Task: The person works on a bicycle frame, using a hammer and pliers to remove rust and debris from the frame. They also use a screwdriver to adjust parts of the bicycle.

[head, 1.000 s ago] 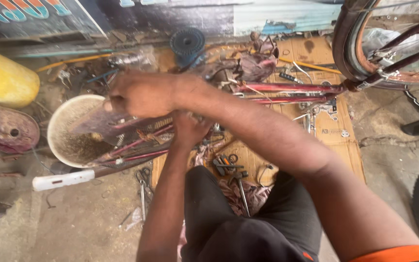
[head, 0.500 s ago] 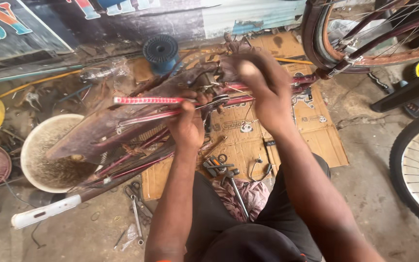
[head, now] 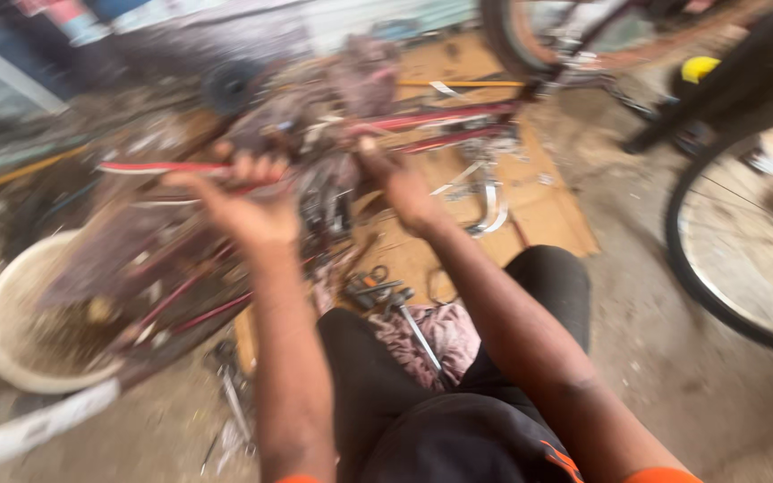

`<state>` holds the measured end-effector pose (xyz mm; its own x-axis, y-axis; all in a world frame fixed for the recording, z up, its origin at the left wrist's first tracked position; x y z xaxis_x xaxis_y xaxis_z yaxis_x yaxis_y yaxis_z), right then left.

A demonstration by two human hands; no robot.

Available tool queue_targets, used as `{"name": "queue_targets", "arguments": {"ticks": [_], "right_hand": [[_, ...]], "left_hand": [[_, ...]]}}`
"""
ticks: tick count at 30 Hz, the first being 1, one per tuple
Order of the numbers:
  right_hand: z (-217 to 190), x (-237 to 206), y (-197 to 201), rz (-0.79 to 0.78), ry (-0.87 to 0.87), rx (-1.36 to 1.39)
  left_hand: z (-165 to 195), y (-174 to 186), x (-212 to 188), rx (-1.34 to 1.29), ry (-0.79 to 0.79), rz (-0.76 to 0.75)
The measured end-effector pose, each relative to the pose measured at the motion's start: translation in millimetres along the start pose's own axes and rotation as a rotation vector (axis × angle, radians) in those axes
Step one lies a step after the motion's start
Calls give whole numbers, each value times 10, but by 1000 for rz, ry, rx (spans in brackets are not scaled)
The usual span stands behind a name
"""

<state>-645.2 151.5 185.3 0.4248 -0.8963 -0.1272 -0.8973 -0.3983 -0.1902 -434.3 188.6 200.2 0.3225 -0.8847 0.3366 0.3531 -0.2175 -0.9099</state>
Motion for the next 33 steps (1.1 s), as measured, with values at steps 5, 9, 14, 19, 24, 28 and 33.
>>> {"name": "queue_targets", "arguments": {"ticks": [5,9,14,19,24,28,33], "right_hand": [[70,47,34,56,-12,-262],[-30,136,-74,72,127,-150],[-59,178,-99,-1,156,-140],[138,177,-12,-127,-47,36],[6,201,45,-215,-80,9],[-261,125,-74,-83,-73,-407],[-628,-90,-413,391,433,-1325]], "left_hand": [[-30,67,-197,907,-70,-61],[-199,103,-269,1210,-58,-139],[-105,127,-196,1283,-220,-276],[-70,129,-206,1512,-199,-389],[13,79,-234,1381,-171,-418],[-3,134,-263,1389,-186,-421],[-17,175,-281,1442,-204,-306]]}}
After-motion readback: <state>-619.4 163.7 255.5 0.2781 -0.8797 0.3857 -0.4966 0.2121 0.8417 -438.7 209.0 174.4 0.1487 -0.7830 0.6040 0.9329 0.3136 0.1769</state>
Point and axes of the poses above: each hand's wrist, its own x-axis towards the middle knuckle, its own y-axis out of the back of the hand, z = x × y, the point moved 6 cm from there along x, towards the middle knuckle, and after that the axes turned 3 degrees about -z, right-handed, at the moved point
